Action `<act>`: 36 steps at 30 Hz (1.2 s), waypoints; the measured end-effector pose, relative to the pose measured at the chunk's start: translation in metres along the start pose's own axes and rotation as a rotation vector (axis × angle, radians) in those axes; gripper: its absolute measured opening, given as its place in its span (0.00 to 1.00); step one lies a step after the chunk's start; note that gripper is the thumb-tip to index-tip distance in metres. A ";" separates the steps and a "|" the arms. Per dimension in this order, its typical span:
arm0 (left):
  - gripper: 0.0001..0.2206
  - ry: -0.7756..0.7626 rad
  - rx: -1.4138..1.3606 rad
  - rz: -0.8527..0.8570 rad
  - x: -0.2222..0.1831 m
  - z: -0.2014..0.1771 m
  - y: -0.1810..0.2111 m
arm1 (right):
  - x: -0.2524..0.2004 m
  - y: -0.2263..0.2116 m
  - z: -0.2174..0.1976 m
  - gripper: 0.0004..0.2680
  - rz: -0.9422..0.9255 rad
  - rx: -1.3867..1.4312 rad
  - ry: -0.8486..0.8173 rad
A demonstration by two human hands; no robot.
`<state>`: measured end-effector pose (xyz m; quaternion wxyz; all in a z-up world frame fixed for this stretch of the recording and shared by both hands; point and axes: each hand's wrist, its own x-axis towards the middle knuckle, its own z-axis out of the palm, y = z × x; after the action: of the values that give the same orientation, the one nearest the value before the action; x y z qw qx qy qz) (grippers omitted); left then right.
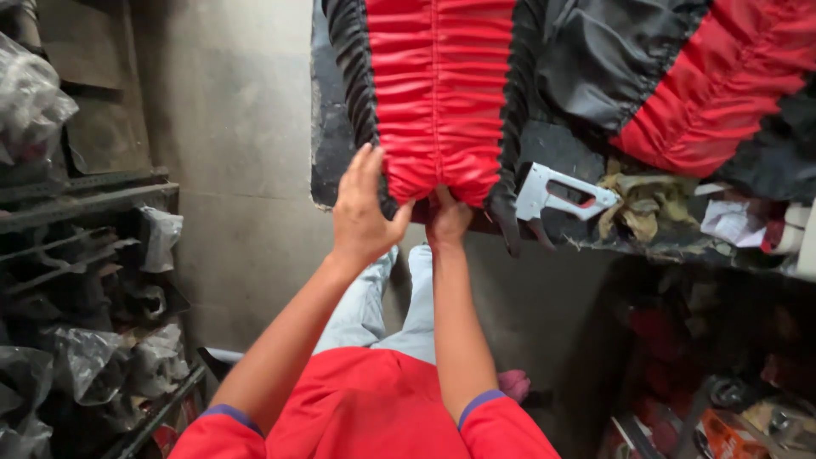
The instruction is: The recorder is reupholstering motorcycle seats by stretching synthetic leather covers over the plastic bases and securing them with a pneumatic staple gun.
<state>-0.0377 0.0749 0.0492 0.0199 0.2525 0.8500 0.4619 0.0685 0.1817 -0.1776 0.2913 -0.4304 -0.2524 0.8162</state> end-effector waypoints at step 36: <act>0.22 -0.579 -0.713 -0.843 -0.010 -0.154 0.011 | -0.193 -0.222 0.258 0.10 -0.799 -1.430 -0.903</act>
<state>-0.0659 -0.0442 0.1445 0.5132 -0.0118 0.6303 0.5824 -0.0049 0.1621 0.2065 0.0908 -0.0310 -0.9131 0.3963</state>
